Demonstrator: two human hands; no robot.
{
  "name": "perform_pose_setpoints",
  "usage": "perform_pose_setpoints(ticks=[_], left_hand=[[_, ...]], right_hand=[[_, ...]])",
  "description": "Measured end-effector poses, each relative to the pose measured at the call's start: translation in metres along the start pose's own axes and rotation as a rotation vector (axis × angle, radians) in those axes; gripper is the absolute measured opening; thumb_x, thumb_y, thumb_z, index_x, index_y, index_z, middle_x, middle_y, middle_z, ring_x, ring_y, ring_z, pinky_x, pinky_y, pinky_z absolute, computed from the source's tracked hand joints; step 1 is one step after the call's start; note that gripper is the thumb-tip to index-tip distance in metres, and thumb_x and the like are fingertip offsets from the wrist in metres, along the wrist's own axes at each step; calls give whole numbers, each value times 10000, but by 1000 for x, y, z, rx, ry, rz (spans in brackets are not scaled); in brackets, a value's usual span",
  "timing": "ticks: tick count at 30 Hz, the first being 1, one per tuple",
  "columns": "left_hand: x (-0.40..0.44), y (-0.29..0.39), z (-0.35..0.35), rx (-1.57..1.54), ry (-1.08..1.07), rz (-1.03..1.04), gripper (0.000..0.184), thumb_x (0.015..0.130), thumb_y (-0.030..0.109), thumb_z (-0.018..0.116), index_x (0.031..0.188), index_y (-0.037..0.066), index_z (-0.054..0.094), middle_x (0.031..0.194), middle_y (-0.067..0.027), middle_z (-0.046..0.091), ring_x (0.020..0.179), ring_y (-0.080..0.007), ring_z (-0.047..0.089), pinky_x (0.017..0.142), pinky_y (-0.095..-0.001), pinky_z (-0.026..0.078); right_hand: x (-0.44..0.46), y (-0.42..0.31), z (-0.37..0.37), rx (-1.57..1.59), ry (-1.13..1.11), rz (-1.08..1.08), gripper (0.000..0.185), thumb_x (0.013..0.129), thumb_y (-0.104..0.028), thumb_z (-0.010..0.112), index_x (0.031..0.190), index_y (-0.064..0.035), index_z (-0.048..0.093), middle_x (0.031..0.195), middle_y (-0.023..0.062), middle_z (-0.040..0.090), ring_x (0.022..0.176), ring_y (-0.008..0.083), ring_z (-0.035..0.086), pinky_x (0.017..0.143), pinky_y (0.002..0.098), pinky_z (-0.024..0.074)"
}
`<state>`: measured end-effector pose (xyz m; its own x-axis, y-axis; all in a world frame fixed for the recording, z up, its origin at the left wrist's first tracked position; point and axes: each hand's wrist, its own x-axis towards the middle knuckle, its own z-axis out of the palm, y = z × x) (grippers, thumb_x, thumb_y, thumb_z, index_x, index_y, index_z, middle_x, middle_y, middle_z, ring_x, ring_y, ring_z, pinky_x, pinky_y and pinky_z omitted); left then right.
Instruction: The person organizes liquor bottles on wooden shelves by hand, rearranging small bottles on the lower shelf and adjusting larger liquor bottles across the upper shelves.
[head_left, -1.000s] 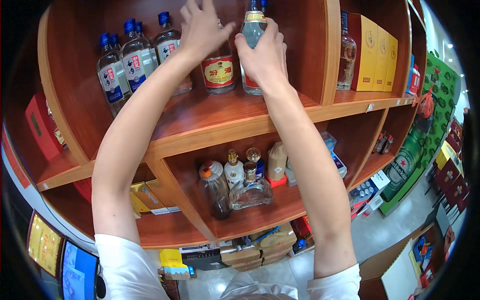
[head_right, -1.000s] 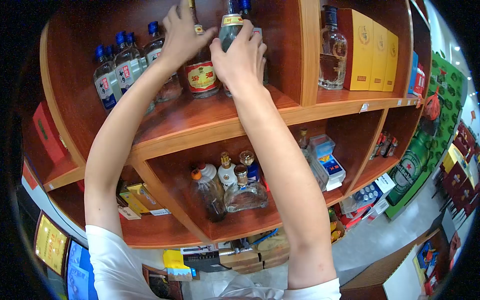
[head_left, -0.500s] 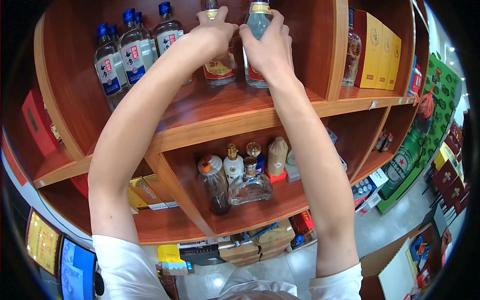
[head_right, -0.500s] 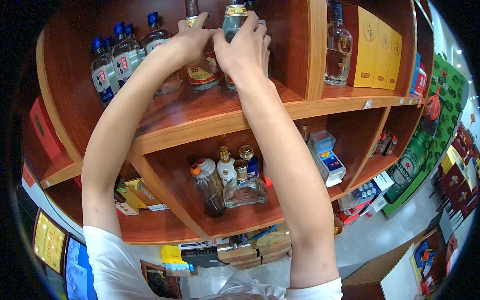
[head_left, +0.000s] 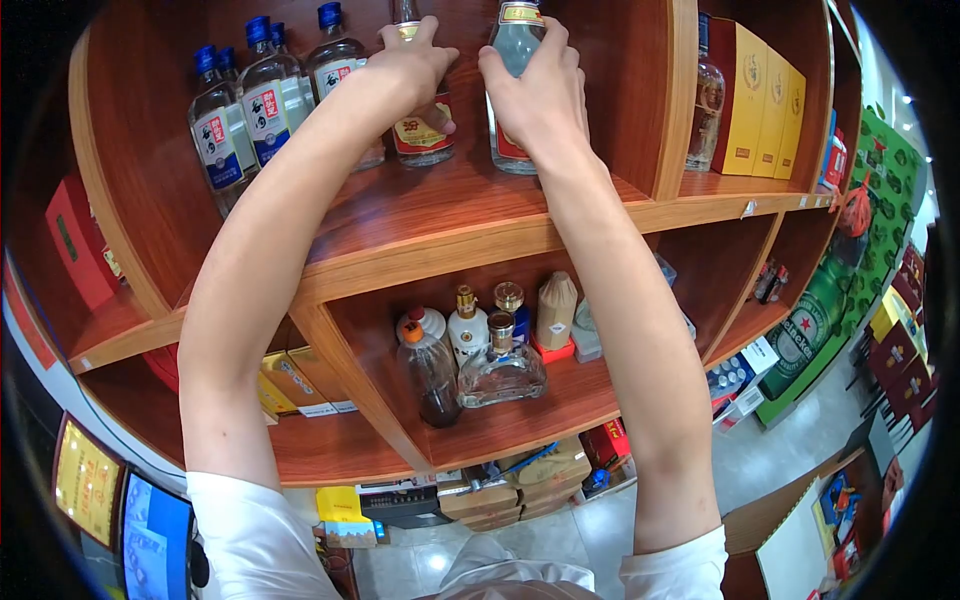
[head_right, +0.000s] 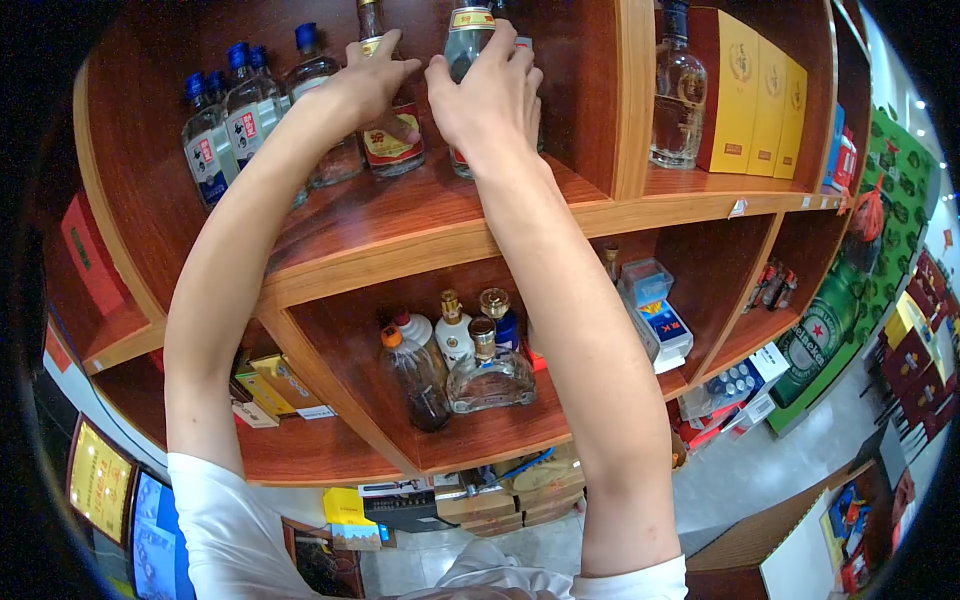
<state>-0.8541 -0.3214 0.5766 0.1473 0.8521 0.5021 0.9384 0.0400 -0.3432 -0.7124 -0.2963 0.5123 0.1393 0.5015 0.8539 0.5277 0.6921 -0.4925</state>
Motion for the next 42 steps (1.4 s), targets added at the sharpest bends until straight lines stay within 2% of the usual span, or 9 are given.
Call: perform_pose_setpoints(ticks=[16,25,31,34,35,37,38,39,42], left_hand=[[4,-2,2,54,-61,-109,1118,577,340,984,1547,212,442,1699,-120,128,1484,-487,227,1178,-557,393],[13,-15,16,118,-8,-40,1091,567,338,983,1524,209,473,1677,-145,205,1412,-606,267,1151,-577,409],[14,-12,16,148,8,-65,1073,559,394,979,1505,230,499,1656,-160,242,1413,-617,261,1173,-594,360],[7,-4,13,276,46,-67,1045,571,390,976,1496,248,510,1650,-167,249,1417,-626,247,1189,-589,339],[2,1,3,215,22,-92,1013,590,365,967,1488,228,520,1660,-168,214,1462,-579,204,1222,-549,300],[32,-27,30,216,348,12,968,610,431,945,1443,129,555,1586,-213,351,1430,-513,336,1189,-501,359],[11,-23,12,216,509,66,958,620,464,933,1421,80,573,1548,-235,420,1415,-481,402,1173,-476,389],[0,-15,-17,56,280,66,470,892,257,699,1268,-7,601,1429,-263,491,1373,-442,420,1147,-498,375],[30,-36,6,-119,634,119,459,919,296,646,1257,-13,610,1268,-256,598,1238,-386,566,1071,-455,467]], right_hand=[[1,-1,-2,9,-28,26,812,902,-428,656,1505,-15,302,1435,294,444,1300,455,487,1062,551,441],[1,-1,-3,21,-28,38,813,898,-426,663,1511,-26,309,1453,288,447,1319,456,477,1074,533,449],[3,-2,-6,32,-25,29,834,870,-455,680,1496,-18,343,1431,296,468,1310,464,476,1079,539,433],[1,-8,-13,63,108,21,823,866,-464,673,1478,-4,371,1405,303,478,1291,465,475,1088,531,410],[2,-7,-15,126,170,-9,814,870,-477,656,1467,6,386,1384,312,485,1278,462,475,1099,523,387],[3,-6,-18,215,181,32,826,861,-481,656,1471,5,383,1398,310,472,1293,454,469,1108,521,377],[4,-5,-20,240,155,74,846,849,-478,666,1479,6,373,1416,310,458,1314,452,460,1114,518,376],[2,-2,-21,165,104,75,861,838,-466,678,1486,6,365,1409,310,478,1312,446,479,1111,507,388],[-5,3,-39,19,-101,89,905,804,-429,713,1507,6,344,1371,309,548,1291,427,544,1094,470,429]])
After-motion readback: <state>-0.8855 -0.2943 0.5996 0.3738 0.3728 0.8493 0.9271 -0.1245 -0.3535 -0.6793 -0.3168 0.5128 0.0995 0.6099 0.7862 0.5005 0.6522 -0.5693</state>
